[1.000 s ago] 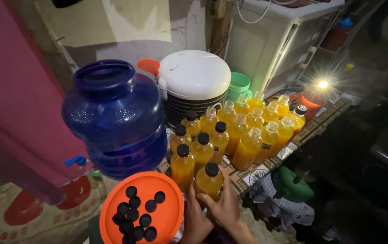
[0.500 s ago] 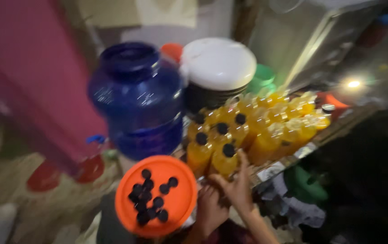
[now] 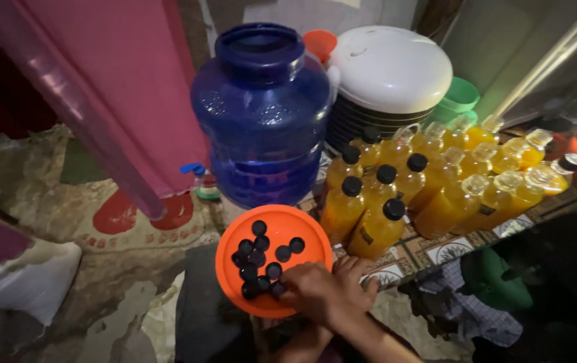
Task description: The person repeatedly picks up black bottle caps from an orange bowl and screws them onto small plastic bottles filled with orange liquid. The person works one bottle at a time, placing each capped bottle back on the table.
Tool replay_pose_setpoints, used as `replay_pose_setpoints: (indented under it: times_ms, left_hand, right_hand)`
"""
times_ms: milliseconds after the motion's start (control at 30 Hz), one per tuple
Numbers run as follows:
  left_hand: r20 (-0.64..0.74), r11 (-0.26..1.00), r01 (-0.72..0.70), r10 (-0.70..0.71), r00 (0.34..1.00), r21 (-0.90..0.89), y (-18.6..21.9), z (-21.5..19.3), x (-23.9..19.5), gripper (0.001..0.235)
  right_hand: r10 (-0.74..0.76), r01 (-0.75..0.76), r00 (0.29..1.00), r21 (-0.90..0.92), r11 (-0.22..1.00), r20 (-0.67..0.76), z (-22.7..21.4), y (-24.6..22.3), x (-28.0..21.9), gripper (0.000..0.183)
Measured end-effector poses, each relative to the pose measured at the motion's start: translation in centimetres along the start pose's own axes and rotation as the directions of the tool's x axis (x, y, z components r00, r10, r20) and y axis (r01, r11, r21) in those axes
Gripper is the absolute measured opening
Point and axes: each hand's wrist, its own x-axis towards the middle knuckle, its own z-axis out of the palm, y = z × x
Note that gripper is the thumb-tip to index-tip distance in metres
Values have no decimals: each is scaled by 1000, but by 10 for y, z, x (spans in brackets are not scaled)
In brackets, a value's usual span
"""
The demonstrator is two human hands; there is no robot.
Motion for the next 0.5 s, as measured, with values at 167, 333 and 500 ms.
replay_pose_setpoints:
  times_ms: [167,333,500]
  left_hand:
    - [-53,997,-65,62,997,-42,-11,12,3,25]
    - [1,1000,-1,1,1000,-19,-13,11,4,28]
    - [-176,995,59,-43,983,85,4,21,-3,44]
  right_hand:
    - [54,-55,999,87,995,8,15,6,2,29]
    - [60,-24,984,209,978,-169,9,5,-9,35]
    - [99,-35,931,184,982,-351,-24,-3,-39,41]
